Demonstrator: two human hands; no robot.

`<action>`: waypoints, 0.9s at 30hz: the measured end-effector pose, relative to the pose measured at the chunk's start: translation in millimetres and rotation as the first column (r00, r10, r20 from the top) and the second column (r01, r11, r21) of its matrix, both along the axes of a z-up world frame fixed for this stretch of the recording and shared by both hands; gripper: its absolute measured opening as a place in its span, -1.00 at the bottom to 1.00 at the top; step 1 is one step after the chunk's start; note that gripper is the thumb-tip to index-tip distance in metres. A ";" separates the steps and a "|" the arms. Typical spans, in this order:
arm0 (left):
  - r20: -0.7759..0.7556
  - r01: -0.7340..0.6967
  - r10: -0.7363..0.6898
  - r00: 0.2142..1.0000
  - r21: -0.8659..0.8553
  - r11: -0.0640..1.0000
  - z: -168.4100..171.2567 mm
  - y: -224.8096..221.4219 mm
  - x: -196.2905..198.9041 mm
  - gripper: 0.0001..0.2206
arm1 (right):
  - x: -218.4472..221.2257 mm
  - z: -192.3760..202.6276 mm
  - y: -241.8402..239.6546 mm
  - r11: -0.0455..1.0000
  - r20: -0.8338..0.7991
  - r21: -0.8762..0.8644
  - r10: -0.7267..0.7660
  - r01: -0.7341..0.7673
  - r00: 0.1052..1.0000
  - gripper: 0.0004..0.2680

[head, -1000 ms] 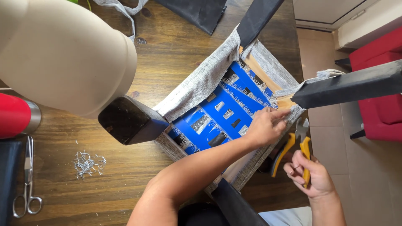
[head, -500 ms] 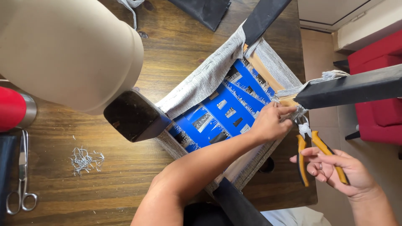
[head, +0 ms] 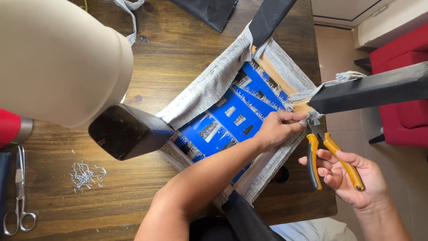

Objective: Removing staples and fabric from a stool frame using pliers and a screwdriver

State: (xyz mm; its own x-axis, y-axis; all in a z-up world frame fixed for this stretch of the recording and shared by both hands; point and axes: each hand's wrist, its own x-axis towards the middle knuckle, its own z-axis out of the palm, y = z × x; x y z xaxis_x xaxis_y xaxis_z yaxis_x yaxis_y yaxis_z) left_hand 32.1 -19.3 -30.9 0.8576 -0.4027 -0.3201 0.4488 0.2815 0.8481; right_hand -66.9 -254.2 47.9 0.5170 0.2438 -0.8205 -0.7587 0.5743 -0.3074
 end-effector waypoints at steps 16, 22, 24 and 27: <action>0.851 -0.360 -0.271 0.449 0.450 0.817 3.9 -0.7 -37.4 -0.67 | -71.9 -65.8 -11.7 0.768 0.184 -0.636 0.241 -0.072 0.953 -0.85; 0.854 -0.529 -0.414 0.316 0.521 0.670 15.2 4.9 -41.5 -0.64 | -56.0 -63.4 21.4 -0.372 -0.591 -0.807 0.488 -0.459 0.642 -0.68; 0.786 -0.295 -0.301 0.540 0.511 0.807 20.6 10.4 -39.3 -0.72 | -50.5 -47.1 56.6 -0.486 -0.662 -0.745 0.453 -0.457 0.597 -0.63; 0.473 -0.069 -0.267 0.840 0.581 0.811 39.7 25.2 -16.8 -0.74 | -55.3 -66.6 60.7 -0.574 -0.673 -0.723 0.456 -0.385 0.583 -0.57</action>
